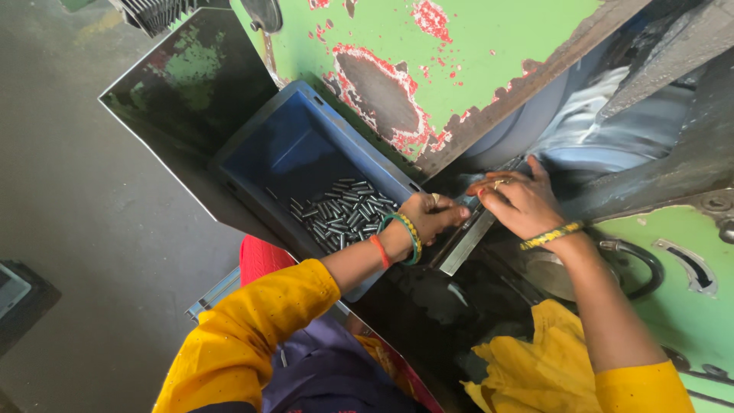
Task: The person repeatedly picks small cylindrical metal parts from a blue bin and places them into a narrow metal slot on a green machine. The hands work continuously, transferring the parts one by one or in small groups.
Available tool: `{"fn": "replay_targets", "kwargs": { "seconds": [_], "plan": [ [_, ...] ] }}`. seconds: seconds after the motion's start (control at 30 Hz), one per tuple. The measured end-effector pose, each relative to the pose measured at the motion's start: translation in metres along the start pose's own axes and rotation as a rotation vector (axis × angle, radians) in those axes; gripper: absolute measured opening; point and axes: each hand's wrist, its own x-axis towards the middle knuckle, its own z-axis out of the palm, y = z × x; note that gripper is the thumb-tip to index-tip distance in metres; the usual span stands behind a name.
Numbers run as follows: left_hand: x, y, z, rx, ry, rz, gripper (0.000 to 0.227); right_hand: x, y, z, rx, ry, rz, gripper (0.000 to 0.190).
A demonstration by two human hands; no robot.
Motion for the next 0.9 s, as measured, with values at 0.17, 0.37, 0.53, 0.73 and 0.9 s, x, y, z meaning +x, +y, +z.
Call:
{"fn": "replay_targets", "kwargs": {
  "seconds": [0.17, 0.37, 0.53, 0.73, 0.9],
  "plan": [
    [0.016, -0.009, 0.004, -0.321, -0.004, -0.187, 0.034, -0.002, -0.023, -0.006, -0.139, -0.124, -0.01, 0.048],
    [0.005, -0.026, -0.02, -0.977, -0.077, -0.2, 0.029, 0.001, -0.03, -0.002, -0.263, -0.143, 0.046, 0.034],
    [-0.02, -0.025, -0.038, -0.963, -0.074, -0.099, 0.035, 0.002, -0.017, 0.004, -0.187, -0.078, -0.028, 0.027],
    [-0.032, -0.012, -0.042, -0.883, -0.106, -0.107, 0.034, 0.002, -0.009, 0.009, -0.168, -0.047, -0.004, 0.021],
    [-0.037, -0.007, -0.038, -0.883, -0.26, -0.055, 0.037, 0.003, -0.005, 0.01, -0.171, -0.003, -0.008, 0.019]
  ]
}}
